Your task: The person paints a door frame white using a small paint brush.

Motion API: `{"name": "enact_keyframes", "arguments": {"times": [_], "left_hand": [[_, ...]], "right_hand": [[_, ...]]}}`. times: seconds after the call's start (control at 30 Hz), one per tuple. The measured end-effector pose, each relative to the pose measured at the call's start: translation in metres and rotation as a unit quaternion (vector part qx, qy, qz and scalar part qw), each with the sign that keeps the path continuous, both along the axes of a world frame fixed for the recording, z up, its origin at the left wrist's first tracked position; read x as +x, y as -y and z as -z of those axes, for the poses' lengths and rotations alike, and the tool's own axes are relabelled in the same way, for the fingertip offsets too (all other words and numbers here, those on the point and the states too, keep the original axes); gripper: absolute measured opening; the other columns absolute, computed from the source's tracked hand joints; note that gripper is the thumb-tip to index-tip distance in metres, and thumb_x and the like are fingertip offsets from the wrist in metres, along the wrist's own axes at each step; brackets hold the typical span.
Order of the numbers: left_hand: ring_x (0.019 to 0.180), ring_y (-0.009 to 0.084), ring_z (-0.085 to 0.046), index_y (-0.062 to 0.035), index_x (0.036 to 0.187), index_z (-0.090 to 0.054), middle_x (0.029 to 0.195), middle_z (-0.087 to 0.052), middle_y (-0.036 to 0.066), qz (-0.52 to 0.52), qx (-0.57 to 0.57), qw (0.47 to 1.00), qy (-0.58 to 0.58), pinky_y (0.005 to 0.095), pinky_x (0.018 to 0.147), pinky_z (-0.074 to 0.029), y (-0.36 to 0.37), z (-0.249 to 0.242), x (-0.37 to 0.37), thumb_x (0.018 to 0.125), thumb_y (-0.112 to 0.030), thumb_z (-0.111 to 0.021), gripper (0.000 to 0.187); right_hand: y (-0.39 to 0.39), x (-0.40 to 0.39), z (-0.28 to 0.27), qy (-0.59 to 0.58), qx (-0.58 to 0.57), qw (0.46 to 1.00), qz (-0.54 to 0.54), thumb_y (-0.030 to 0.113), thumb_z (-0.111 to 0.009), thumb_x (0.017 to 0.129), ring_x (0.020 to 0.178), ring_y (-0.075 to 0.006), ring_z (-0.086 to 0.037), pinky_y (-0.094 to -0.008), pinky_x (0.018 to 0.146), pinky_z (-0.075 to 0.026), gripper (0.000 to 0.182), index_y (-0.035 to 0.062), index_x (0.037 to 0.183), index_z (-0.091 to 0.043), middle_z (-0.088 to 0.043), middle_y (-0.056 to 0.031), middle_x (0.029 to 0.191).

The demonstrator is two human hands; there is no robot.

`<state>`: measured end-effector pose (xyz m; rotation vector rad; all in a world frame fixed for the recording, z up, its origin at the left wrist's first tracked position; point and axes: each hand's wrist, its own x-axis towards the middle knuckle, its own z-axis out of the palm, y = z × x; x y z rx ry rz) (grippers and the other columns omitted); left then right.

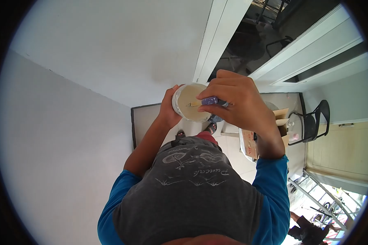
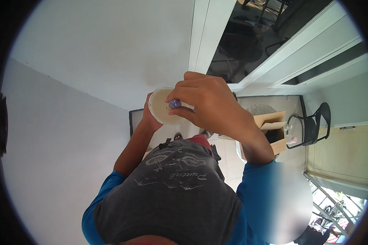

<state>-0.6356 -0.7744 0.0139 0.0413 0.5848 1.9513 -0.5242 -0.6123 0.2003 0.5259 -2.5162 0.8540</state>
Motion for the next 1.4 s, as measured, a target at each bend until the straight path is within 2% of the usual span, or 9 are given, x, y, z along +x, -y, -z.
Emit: {"name": "enact_keyframes", "arguments": {"times": [0.4,0.63,0.8,0.9,1.07,1.1,1.23,1.3,1.4], "left_hand": [[0.114,0.0289,-0.059,-0.0085,0.129,-0.053,0.125,-0.059,0.013,-0.024,-0.013,0.999,-0.026,0.0454,0.097,-0.05,0.005,-0.007,-0.007,0.097,-0.051,-0.028,0.059],[0.116,0.0252,-0.058,-0.0079,0.126,-0.054,0.124,-0.06,0.012,-0.012,0.052,0.998,-0.04,0.0406,0.101,-0.044,0.01,-0.013,-0.01,0.098,-0.044,-0.035,0.049],[0.121,0.0264,-0.055,-0.003,0.13,-0.052,0.128,-0.058,0.014,-0.077,-0.097,0.987,-0.098,0.0412,0.105,-0.042,0.008,-0.035,-0.001,0.099,-0.044,-0.034,0.055],[0.122,0.0267,-0.055,-0.0017,0.131,-0.051,0.128,-0.058,0.014,-0.072,-0.048,0.995,-0.045,0.0411,0.105,-0.041,0.007,-0.027,-0.004,0.099,-0.045,-0.033,0.057],[0.121,0.0264,-0.055,-0.0039,0.132,-0.051,0.128,-0.059,0.012,-0.084,-0.03,0.995,-0.053,0.0402,0.104,-0.043,0.008,-0.004,-0.007,0.099,-0.045,-0.032,0.055],[0.12,0.0263,-0.055,-0.0046,0.132,-0.05,0.128,-0.058,0.011,-0.089,-0.018,0.993,-0.07,0.04,0.103,-0.043,0.007,0.0,-0.009,0.098,-0.044,-0.032,0.055],[0.118,0.026,-0.056,-0.0076,0.132,-0.05,0.129,-0.058,0.01,-0.07,-0.001,0.995,-0.07,0.0388,0.102,-0.044,0.006,0.006,-0.011,0.098,-0.043,-0.032,0.052],[0.117,0.0258,-0.057,-0.0119,0.132,-0.05,0.128,-0.059,0.008,-0.081,-0.017,0.991,-0.103,0.0451,0.095,-0.048,0.005,0.011,-0.012,0.097,-0.045,-0.03,0.052],[0.115,0.0253,-0.058,-0.0152,0.132,-0.05,0.126,-0.06,0.007,-0.053,-0.049,0.991,-0.112,0.0524,0.086,-0.051,0.008,-0.002,-0.012,0.096,-0.048,-0.027,0.054]], "right_hand": [[0.009,-0.008,0.005,0.007,0.051,0.998,0.021,0.011,-0.087,0.059,0.068,-0.0182,-0.057,-0.0308,0.054,-0.048,0.031,0.0084,0.086,-0.072,-0.069,-0.0054,0.077],[-0.001,-0.003,-0.005,0.008,-0.061,0.994,0.091,0.018,-0.085,0.068,0.064,-0.0169,-0.059,-0.0273,0.057,-0.047,0.025,0.0062,0.086,-0.072,-0.068,-0.0064,0.077],[0.0,-0.001,-0.002,0.012,-0.117,0.981,0.154,0.019,-0.085,0.072,0.062,-0.0139,-0.059,-0.0251,0.057,-0.046,0.026,0.0037,0.088,-0.071,-0.068,-0.0071,0.077],[0.003,0.0,0.001,0.041,-0.17,0.966,0.193,0.01,-0.086,0.069,0.064,-0.0054,-0.054,-0.0212,0.057,-0.035,0.024,0.0062,0.087,-0.071,-0.066,-0.0004,0.076],[0.015,-0.004,0.016,-0.017,-0.102,0.982,0.155,0.013,-0.085,0.071,0.063,-0.0121,-0.058,-0.0261,0.057,-0.044,0.023,0.0053,0.086,-0.069,-0.063,-0.005,0.076],[0.018,-0.005,0.015,-0.021,-0.104,0.983,0.147,0.015,-0.082,0.072,0.059,-0.022,-0.059,-0.0318,0.055,-0.049,0.02,0.0045,0.082,-0.067,-0.062,-0.0076,0.071],[0.022,-0.01,0.019,-0.077,-0.049,0.983,0.161,0.016,-0.081,0.073,0.062,-0.0236,-0.061,-0.0335,0.055,-0.049,0.02,0.005,0.082,-0.066,-0.063,-0.0077,0.072],[0.022,-0.011,0.019,-0.005,-0.074,0.984,0.159,0.017,-0.08,0.073,0.065,-0.0242,-0.062,-0.0341,0.056,-0.049,0.021,0.0053,0.082,-0.066,-0.064,-0.0074,0.073],[0.024,-0.017,0.023,-0.062,-0.049,0.987,0.138,0.017,-0.08,0.073,0.067,-0.0233,-0.062,-0.0337,0.056,-0.05,0.021,0.0054,0.083,-0.066,-0.065,-0.0069,0.074]]}}
